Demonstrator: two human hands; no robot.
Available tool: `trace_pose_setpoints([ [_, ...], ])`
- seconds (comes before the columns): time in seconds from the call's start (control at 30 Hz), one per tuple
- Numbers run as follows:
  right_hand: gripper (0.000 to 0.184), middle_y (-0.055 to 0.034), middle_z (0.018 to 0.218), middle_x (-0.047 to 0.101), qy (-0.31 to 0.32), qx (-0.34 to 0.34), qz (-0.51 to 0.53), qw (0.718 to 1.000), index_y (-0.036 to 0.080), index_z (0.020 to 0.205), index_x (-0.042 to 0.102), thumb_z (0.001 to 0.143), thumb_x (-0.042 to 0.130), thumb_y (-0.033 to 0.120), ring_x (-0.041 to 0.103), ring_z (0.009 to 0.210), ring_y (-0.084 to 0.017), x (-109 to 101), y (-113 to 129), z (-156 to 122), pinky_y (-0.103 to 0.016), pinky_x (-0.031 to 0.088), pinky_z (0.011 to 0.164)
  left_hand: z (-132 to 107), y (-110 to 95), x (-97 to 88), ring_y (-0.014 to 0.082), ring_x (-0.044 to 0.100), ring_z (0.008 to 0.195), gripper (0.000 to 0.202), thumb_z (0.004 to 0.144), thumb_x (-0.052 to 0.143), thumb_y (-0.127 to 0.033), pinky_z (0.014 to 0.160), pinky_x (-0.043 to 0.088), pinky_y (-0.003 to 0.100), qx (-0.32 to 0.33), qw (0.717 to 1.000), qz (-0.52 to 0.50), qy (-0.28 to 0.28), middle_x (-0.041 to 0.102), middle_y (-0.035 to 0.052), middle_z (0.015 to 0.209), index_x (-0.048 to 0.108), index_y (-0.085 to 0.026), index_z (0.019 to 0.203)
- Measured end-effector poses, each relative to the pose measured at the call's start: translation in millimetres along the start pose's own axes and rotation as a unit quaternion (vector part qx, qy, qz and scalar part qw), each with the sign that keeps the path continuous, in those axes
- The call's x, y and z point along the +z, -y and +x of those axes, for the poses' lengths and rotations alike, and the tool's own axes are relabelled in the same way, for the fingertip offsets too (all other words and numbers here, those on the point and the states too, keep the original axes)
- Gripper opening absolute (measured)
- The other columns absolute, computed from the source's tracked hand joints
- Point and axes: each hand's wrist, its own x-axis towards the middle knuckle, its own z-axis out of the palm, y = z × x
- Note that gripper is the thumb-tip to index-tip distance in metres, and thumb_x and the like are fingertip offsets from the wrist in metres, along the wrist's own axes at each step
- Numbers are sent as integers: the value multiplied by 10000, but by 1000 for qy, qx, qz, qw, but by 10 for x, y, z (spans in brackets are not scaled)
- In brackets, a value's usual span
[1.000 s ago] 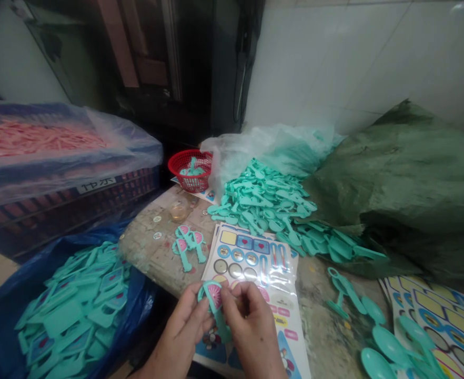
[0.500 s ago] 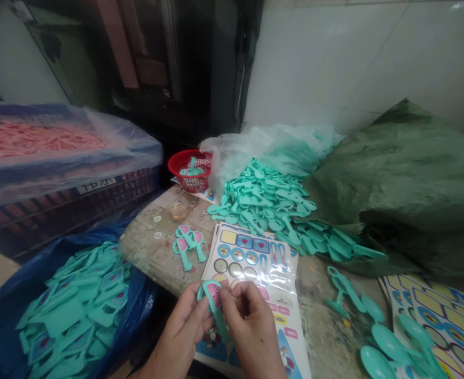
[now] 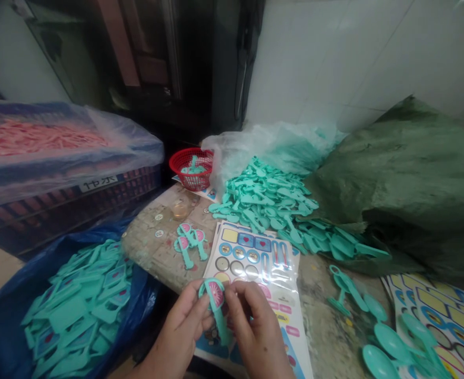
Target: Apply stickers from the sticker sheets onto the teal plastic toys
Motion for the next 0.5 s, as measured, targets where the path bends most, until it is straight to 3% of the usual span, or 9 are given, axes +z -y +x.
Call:
trace_pose_setpoints([
  [0.2, 121, -9, 854, 577, 7, -53, -137, 989, 258, 924, 558, 900, 472, 339, 537, 790, -153, -50, -3, -35, -255, 415, 690, -14, -62, 14, 186, 578, 1010, 301, 890, 481, -354, 848, 456, 312, -7, 999, 47, 5, 595, 73, 1156, 495, -213, 1155],
  [0.37, 141, -41, 896, 589, -6, -97, -255, 962, 273, 990, 560, 883, 491, 335, 569, 788, -193, -47, -1, -65, -316, 431, 674, -7, -80, -8, 190, 565, 1012, 305, 881, 482, -372, 846, 457, 311, 1, 996, 86, 7, 580, 76, 1171, 485, -209, 1139],
  [0.5, 138, -41, 862, 600, 6, -101, -270, 958, 280, 960, 586, 867, 511, 349, 583, 760, -198, -68, 10, -44, -316, 440, 639, -17, -86, -32, 199, 539, 1053, 305, 879, 469, -393, 876, 445, 320, -1, 992, 123, 2, 564, 74, 1190, 479, -218, 1129],
])
